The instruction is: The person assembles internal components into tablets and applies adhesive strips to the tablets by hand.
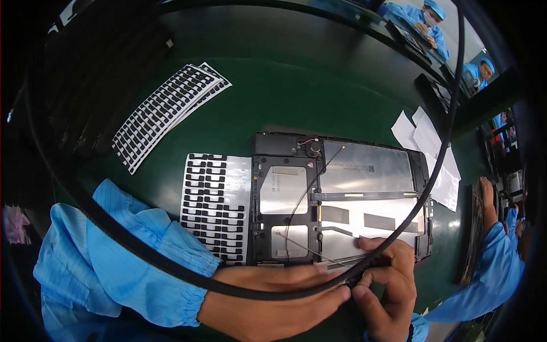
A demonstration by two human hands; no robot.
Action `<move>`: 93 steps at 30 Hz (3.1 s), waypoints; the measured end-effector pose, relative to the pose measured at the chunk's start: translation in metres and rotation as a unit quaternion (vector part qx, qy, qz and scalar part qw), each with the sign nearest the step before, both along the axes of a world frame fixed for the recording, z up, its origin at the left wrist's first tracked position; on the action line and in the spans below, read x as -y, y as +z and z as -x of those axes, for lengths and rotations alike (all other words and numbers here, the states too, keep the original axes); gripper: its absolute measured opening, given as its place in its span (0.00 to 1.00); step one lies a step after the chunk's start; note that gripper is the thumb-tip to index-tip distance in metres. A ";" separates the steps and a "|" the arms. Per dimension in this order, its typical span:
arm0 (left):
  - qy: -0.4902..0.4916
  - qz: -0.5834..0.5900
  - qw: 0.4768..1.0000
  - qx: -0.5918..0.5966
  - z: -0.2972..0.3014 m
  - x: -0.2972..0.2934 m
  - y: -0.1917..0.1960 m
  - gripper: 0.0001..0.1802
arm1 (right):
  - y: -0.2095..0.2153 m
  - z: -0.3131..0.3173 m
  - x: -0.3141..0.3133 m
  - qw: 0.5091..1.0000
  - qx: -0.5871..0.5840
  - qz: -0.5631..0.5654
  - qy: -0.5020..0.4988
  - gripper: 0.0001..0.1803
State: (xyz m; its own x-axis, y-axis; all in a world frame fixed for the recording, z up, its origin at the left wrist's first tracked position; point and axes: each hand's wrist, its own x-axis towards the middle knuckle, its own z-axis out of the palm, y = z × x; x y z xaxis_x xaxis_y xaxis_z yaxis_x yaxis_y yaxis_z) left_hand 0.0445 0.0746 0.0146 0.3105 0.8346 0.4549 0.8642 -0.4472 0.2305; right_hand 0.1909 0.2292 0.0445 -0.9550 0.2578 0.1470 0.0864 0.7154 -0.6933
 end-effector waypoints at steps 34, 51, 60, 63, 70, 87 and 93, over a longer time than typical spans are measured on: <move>0.025 -0.028 0.994 0.098 -0.019 -0.003 -0.010 0.19 | -0.007 -0.004 0.012 0.958 -0.137 -0.246 0.047 0.12; 0.166 0.011 0.984 0.064 0.058 0.077 -0.015 0.21 | 0.023 0.033 0.054 0.995 -0.016 -0.053 -0.089 0.07; 0.216 -0.002 0.973 0.082 0.058 0.061 -0.015 0.26 | -0.024 0.109 0.100 0.918 -0.093 -0.384 -0.022 0.08; 0.226 0.024 0.971 0.077 0.057 0.065 -0.009 0.26 | -0.022 0.111 0.108 0.929 -0.091 -0.354 -0.065 0.09; 0.234 0.041 0.971 0.036 0.053 0.066 -0.010 0.27 | -0.035 0.119 0.105 0.937 -0.155 -0.300 -0.087 0.08; -0.029 -0.030 0.999 -0.031 0.004 0.045 0.007 0.15 | 0.002 -0.035 0.011 0.972 -0.141 0.111 -0.149 0.01; -0.142 -0.054 0.987 -0.061 -0.017 -0.050 0.015 0.14 | -0.014 -0.052 -0.044 0.943 -0.149 0.194 -0.223 0.01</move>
